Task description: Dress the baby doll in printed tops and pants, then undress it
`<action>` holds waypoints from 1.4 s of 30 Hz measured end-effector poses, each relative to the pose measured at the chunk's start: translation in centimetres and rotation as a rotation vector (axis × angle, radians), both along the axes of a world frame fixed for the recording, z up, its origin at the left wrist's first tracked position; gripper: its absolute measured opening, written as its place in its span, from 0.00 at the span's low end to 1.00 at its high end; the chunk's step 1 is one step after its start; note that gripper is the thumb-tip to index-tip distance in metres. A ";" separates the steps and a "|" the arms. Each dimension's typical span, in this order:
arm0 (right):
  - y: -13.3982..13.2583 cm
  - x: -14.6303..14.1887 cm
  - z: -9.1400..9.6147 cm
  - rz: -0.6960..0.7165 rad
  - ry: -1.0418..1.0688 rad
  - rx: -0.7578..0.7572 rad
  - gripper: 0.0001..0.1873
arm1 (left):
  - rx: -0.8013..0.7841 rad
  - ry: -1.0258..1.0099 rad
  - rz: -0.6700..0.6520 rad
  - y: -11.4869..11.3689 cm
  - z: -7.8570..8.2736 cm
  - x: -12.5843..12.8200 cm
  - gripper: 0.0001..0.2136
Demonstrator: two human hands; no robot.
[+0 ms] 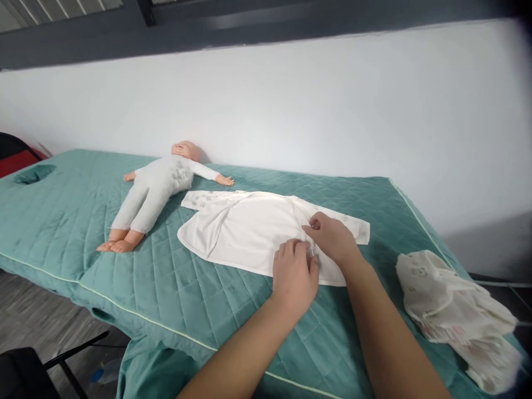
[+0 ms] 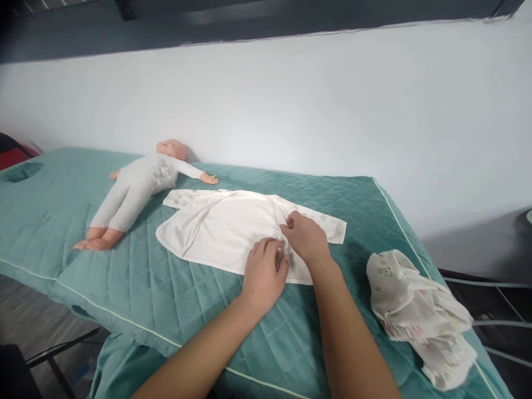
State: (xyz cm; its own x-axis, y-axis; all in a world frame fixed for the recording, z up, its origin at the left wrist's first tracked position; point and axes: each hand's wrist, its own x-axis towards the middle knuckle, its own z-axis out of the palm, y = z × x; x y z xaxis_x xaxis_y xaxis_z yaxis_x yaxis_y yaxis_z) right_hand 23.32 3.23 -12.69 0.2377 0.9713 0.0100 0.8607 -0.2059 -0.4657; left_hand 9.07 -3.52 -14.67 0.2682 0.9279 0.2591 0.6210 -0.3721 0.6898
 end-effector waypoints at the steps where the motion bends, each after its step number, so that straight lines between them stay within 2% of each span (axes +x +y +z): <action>1: 0.0 0.0 0.1 -0.007 0.037 0.026 0.08 | -0.008 0.015 0.004 0.0 0.0 0.0 0.09; 7: 0.4 0.1 0.1 -0.096 0.267 0.202 0.09 | -0.029 0.082 0.028 0.2 0.0 0.1 0.08; 15: 0.5 0.1 0.3 -0.114 0.393 0.355 0.10 | -0.112 -0.121 0.061 0.2 0.0 -0.3 0.08; 25: 0.2 -0.5 0.1 -0.074 0.331 0.411 0.08 | -0.092 -0.068 0.006 0.4 -0.1 -0.2 0.12; 32: 0.2 -0.5 0.0 -0.054 0.325 0.408 0.08 | 0.010 0.007 -0.056 0.4 -0.1 -0.3 0.14; 38: 0.8 -0.1 -0.7 0.029 0.385 0.480 0.07 | -0.033 -0.082 -0.068 0.9 0.0 -0.3 0.11; 42: 0.7 0.1 -0.7 0.002 0.507 0.429 0.10 | -0.067 -0.076 -0.042 0.8 0.3 -0.3 0.06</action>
